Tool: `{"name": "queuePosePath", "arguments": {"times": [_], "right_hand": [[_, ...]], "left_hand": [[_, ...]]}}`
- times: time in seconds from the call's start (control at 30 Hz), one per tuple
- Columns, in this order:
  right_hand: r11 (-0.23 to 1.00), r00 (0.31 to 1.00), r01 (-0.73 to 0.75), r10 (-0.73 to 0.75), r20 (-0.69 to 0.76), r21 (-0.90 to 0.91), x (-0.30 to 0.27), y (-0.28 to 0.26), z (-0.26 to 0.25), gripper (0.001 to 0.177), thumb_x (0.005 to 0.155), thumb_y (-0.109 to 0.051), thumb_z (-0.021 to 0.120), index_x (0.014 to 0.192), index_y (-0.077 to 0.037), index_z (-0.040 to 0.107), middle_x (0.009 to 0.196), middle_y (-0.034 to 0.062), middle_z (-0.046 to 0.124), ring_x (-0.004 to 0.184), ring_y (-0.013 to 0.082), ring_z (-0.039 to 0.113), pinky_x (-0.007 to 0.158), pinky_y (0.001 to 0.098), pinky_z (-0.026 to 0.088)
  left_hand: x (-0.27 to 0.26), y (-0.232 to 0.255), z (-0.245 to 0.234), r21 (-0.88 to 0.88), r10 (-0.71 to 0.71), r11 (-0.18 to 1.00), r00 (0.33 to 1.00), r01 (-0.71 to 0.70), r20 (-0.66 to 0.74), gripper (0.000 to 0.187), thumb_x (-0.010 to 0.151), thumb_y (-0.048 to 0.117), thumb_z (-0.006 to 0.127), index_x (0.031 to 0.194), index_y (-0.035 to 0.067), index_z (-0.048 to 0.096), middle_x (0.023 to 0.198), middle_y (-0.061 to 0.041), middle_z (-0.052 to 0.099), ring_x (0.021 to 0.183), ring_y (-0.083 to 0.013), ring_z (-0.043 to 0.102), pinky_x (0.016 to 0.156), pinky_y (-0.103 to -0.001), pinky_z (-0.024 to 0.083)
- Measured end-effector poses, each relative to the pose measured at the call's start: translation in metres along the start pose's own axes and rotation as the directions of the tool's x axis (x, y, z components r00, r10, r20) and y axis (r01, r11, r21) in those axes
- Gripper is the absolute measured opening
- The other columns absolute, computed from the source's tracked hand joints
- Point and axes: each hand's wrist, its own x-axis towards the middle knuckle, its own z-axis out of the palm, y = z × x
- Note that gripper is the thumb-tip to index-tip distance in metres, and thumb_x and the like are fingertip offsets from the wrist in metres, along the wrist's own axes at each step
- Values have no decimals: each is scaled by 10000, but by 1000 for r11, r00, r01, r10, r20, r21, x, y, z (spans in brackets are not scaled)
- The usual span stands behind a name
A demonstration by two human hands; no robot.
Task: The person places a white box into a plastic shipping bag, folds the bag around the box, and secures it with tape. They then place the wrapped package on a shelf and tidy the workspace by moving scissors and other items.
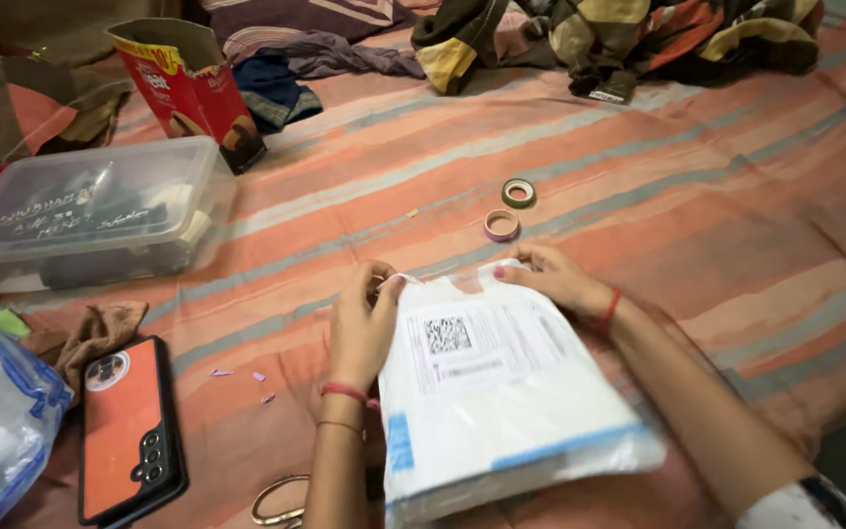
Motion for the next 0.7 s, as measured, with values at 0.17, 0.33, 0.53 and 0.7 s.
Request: {"name": "queuePosePath", "arguments": {"times": [0.17,0.33,0.53,0.7], "right_hand": [[990,993,-116,118,17,-84,47,42,-22,240,925,-222,764,878,-33,622,876,16,708,838,78,634,636,255,497],[949,961,-210,245,130,-235,78,68,-52,266,965,-257,761,1011,-8,679,895,42,659,820,150,580,652,294,457],[916,924,-374,381,-26,146,63,71,-62,416,920,-270,641,1260,-29,654,1037,120,747,853,240,701,689,415,557],[907,956,-272,294,-19,321,45,49,-37,493,993,-317,584,1419,-76,530,1205,41,753,944,104,770,745,304,661]], "left_hand": [[13,-62,11,-202,-252,944,966,260,67,123,910,113,725,959,24,656,776,-36,677,664,-84,559,565,-253,432],[15,-84,-1,-383,-366,833,917,400,162,204,888,42,710,1083,32,650,895,-46,694,779,-116,646,664,-259,530],[9,-76,-10,-575,-367,661,876,483,314,350,902,13,611,1243,87,630,1103,-48,732,925,-132,722,760,-283,603],[10,-85,-7,-576,-465,598,826,558,318,293,989,110,537,1231,0,660,1035,-113,735,817,-191,720,683,-329,614]]}}
